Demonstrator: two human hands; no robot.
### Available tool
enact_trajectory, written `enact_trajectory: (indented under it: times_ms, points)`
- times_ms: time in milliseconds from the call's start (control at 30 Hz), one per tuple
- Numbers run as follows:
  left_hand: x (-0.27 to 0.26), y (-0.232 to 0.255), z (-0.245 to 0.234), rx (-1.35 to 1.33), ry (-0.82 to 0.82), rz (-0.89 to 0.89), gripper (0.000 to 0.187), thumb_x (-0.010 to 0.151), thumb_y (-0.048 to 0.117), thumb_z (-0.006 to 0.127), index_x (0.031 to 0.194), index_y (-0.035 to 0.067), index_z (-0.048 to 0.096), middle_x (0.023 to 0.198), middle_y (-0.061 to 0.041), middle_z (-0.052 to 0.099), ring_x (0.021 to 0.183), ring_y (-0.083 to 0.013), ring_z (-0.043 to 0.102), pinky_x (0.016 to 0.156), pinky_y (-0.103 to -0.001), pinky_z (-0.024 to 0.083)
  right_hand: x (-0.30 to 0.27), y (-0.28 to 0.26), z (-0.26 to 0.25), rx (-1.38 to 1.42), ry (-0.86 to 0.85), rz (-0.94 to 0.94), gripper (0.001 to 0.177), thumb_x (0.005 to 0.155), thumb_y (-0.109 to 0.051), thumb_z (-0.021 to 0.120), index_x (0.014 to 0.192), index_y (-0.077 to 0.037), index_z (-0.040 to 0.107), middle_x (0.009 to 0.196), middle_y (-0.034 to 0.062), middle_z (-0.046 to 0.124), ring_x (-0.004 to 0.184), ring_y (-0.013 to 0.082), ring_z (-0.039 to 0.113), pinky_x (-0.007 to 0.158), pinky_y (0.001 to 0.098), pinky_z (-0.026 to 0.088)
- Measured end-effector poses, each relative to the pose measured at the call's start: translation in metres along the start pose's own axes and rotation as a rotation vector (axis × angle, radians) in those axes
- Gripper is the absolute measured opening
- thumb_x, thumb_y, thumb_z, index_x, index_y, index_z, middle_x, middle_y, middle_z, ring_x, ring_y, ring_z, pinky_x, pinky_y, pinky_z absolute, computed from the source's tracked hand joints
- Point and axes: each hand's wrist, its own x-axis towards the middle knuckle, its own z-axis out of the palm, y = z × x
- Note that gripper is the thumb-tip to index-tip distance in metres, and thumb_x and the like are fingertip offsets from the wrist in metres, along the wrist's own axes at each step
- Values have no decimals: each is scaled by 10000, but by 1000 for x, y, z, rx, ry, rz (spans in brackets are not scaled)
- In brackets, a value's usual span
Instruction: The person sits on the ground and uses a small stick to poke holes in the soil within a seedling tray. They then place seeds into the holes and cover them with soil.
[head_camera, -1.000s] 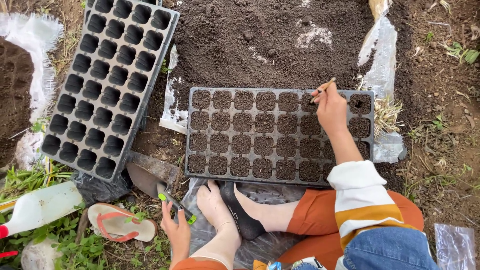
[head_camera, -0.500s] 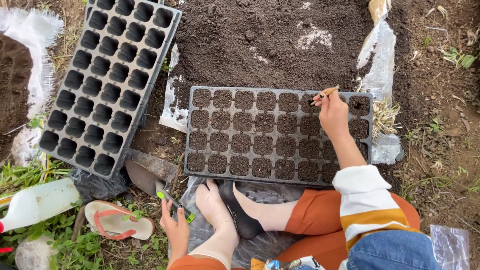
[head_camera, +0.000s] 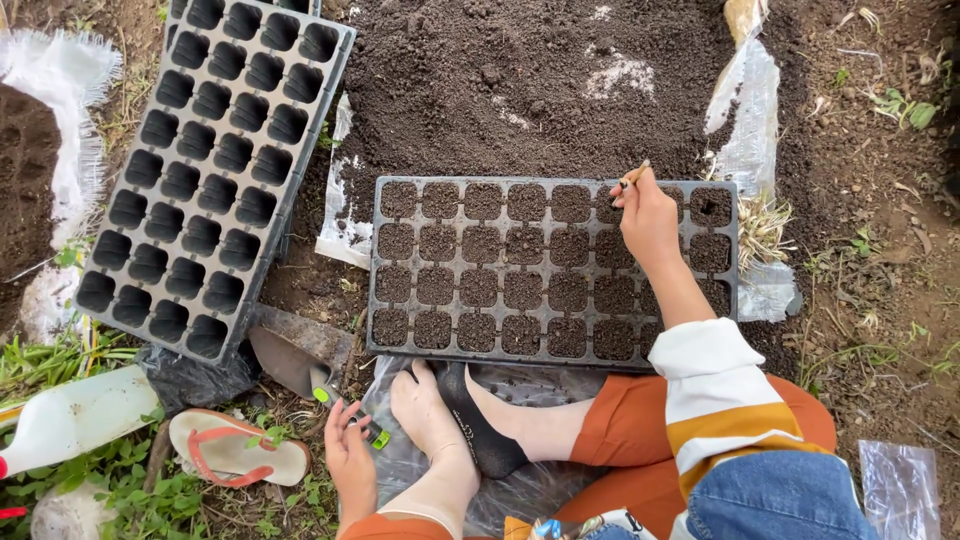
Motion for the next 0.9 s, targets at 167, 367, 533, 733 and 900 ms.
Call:
enact_trajectory:
  times_ms: [167, 367, 533, 733, 900]
  points:
    - [-2, 11, 1, 11, -15, -11, 466, 1057, 77, 389, 1521, 49, 418, 1386, -128, 589, 1111, -229, 629, 982, -353, 502, -11, 1, -15, -32, 37, -33, 128, 1111, -78, 512, 1082, -2, 611, 1019, 110, 762, 861, 198, 735, 676, 319, 571]
    - [-4, 14, -2, 18, -5, -18, 470, 1054, 79, 387, 1522, 49, 418, 1384, -129, 592, 1109, -233, 631, 983, -360, 503, -8, -9, -26, 12, 124, -2, 135, 1079, -58, 653, 954, -7, 647, 797, 77, 697, 551, 113, 494, 498, 269, 387]
    - [-3, 10, -4, 14, -5, -2, 466, 1057, 87, 390, 1520, 47, 417, 1379, -129, 599, 1099, -231, 634, 974, -362, 505, -2, -37, -48, 21, 44, 20, 128, 1099, -12, 558, 1121, 62, 660, 902, 143, 707, 673, 147, 612, 515, 250, 489]
    - [-1, 5, -5, -9, 0, -17, 467, 1055, 85, 384, 1519, 39, 413, 1380, -137, 591, 1110, -234, 631, 968, -361, 503, 1, -61, -53, 73, 225, -200, 180, 1140, -21, 476, 1110, 97, 608, 1039, 187, 737, 817, 240, 739, 745, 331, 620]
    - [-3, 11, -5, 2, 0, -20, 482, 1049, 92, 380, 1528, 42, 409, 1385, -129, 594, 1104, -229, 629, 967, -362, 496, 10, -57, -22, 31, 77, -215, 196, 1122, -41, 475, 1090, 72, 632, 979, 154, 717, 825, 216, 723, 712, 319, 625]
